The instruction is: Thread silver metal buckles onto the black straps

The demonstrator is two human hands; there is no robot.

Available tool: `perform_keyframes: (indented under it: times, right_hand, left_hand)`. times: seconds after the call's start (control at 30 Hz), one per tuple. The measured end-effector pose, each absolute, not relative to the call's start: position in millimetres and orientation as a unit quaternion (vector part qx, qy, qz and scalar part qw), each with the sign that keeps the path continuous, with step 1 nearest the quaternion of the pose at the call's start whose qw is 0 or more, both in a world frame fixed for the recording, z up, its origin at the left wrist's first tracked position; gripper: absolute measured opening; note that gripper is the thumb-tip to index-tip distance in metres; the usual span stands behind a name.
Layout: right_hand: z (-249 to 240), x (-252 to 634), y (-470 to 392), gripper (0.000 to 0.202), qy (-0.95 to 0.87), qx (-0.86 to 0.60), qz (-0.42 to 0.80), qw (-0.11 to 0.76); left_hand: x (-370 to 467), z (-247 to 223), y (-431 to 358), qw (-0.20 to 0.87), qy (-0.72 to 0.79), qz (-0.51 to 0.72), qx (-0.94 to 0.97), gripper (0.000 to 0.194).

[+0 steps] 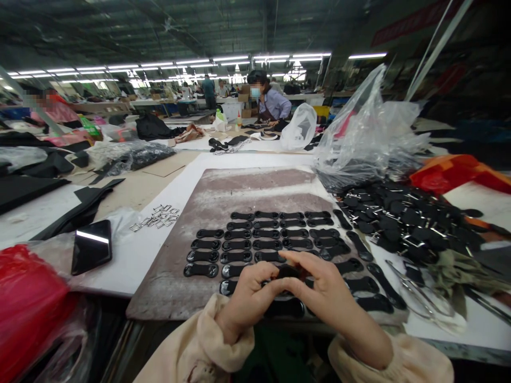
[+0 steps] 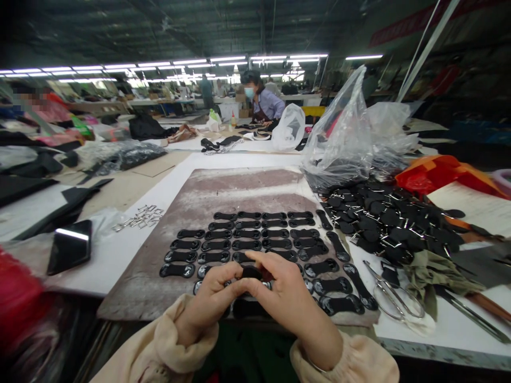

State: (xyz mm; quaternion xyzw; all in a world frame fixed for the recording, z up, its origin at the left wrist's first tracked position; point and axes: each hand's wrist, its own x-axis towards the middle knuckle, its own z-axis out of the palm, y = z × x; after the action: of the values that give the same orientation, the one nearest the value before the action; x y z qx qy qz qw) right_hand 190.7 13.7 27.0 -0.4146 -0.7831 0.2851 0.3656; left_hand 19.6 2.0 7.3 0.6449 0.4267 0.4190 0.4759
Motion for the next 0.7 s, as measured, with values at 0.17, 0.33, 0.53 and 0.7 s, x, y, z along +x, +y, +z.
perform_keyframes:
  times: [0.17, 0.33, 0.53, 0.7]
  right_hand:
    - [27.8, 185.5, 10.4, 0.022, -0.806, -0.403, 0.237, 0.362]
    - [24.9, 187.2, 11.9, 0.021, -0.801, -0.403, 0.241, 0.372]
    - [26.4, 194.5, 13.5, 0.017, -0.798, -0.385, 0.269, 0.377]
    - [23.9, 194.3, 11.1, 0.023, -0.810, -0.404, 0.223, 0.362]
  left_hand:
    - [24.8, 5.2, -0.7, 0.472, 0.412, 0.411, 0.663, 0.016]
    - [26.5, 2.8, -1.6, 0.475, 0.442, 0.411, 0.640, 0.018]
    - [23.2, 0.8, -0.3, 0.482, 0.424, 0.414, 0.645, 0.018]
    - [26.6, 0.7, -1.5, 0.441, 0.454, 0.427, 0.646, 0.015]
